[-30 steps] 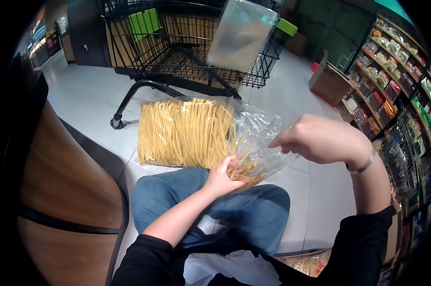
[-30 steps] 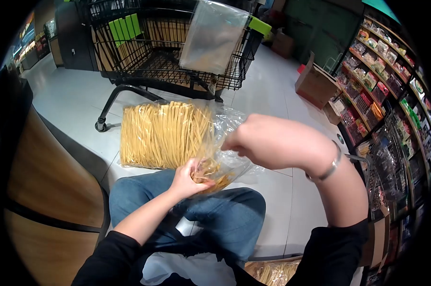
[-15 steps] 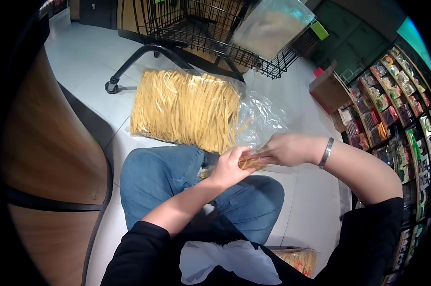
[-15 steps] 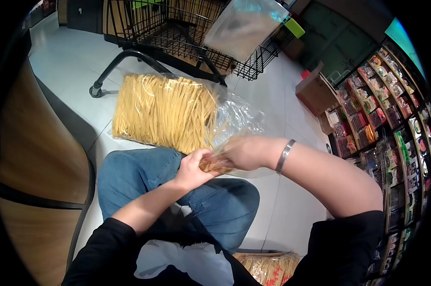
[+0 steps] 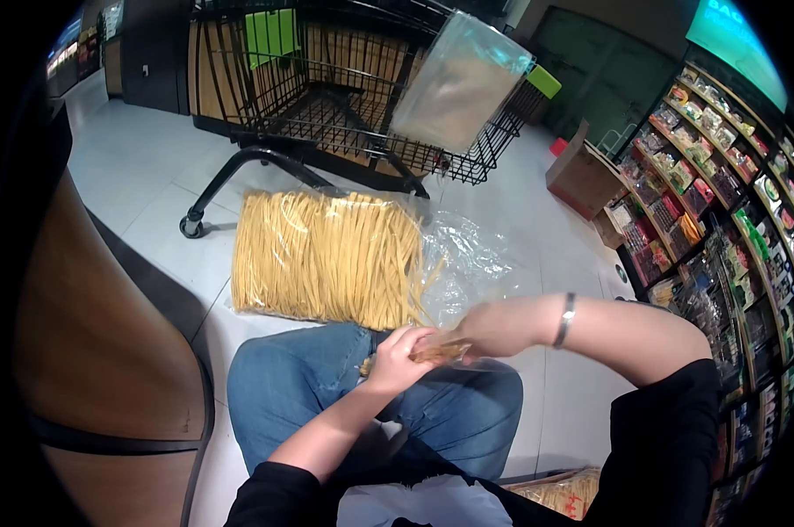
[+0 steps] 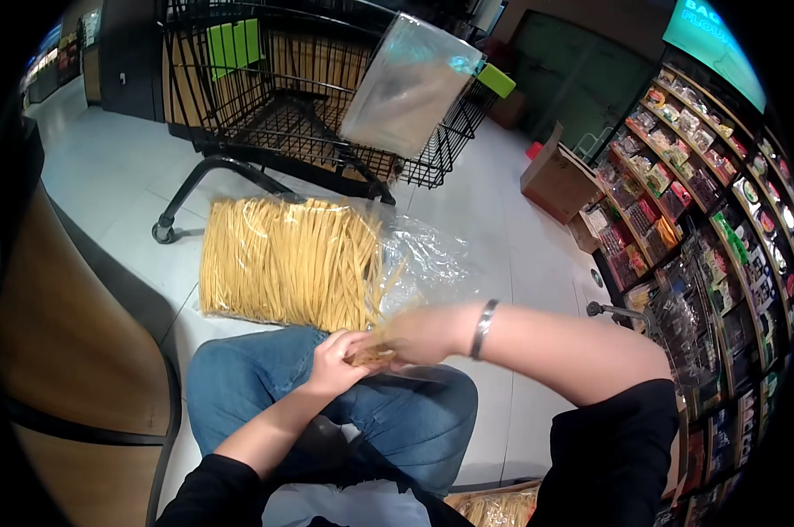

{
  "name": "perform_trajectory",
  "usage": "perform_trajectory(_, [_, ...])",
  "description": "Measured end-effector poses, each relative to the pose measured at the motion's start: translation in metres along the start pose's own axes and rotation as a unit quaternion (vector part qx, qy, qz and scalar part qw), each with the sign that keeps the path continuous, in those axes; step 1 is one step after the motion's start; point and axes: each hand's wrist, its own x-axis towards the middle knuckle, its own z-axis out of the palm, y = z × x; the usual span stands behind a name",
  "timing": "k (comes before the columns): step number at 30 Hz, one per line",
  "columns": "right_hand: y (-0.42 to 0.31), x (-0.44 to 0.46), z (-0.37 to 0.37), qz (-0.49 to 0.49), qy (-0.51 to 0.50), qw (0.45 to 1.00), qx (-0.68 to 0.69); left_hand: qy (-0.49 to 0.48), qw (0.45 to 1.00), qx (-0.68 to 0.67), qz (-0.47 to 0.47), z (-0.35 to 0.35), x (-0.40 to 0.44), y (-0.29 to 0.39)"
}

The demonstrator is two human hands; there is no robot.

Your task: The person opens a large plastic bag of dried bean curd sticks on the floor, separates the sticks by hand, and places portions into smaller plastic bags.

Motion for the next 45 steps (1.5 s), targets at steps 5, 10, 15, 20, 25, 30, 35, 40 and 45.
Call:
perform_trajectory(5, [0.012,-0.057,-0.082,0.024,0.169,0.945,0.28,0.029,0.999,0.0,-0.042,-0.021,0.004,-0.016])
perform_trajectory(10, [0.115,0.004,-0.058,0.24,0.494,0.809,0.21,0.06,0.997,0.002,-0.04,-0.033,0.001,-0.024])
perform_trajectory(15, [0.183,0.105,-0.027,0.263,0.65,0.708,0.09,0.05,0.994,0.089,-0.045,-0.037,-0.003,-0.028])
perform_trajectory(20, [0.209,0.145,-0.034,0.362,0.645,0.673,0.032,0.058,0.995,0.041,-0.071,-0.028,-0.015,-0.045])
perform_trajectory(25, [0.22,0.15,-0.039,0.41,0.614,0.672,-0.056,0.014,0.995,0.063,-0.078,-0.029,-0.011,-0.041])
perform_trajectory(30, [0.228,0.151,-0.037,0.369,0.64,0.664,-0.115,0.023,0.998,0.036,-0.05,-0.026,-0.013,-0.044])
perform_trajectory(35, [0.239,0.154,-0.031,0.336,0.667,0.648,-0.152,0.021,0.998,0.035,-0.053,-0.027,-0.013,-0.044])
perform_trajectory(40, [0.237,0.15,-0.024,0.299,0.7,0.628,-0.162,0.032,0.998,0.044,-0.035,-0.029,-0.01,-0.045])
perform_trajectory(45, [0.232,0.142,-0.008,0.301,0.723,0.609,-0.122,0.029,0.998,0.043,-0.033,-0.028,-0.011,-0.045])
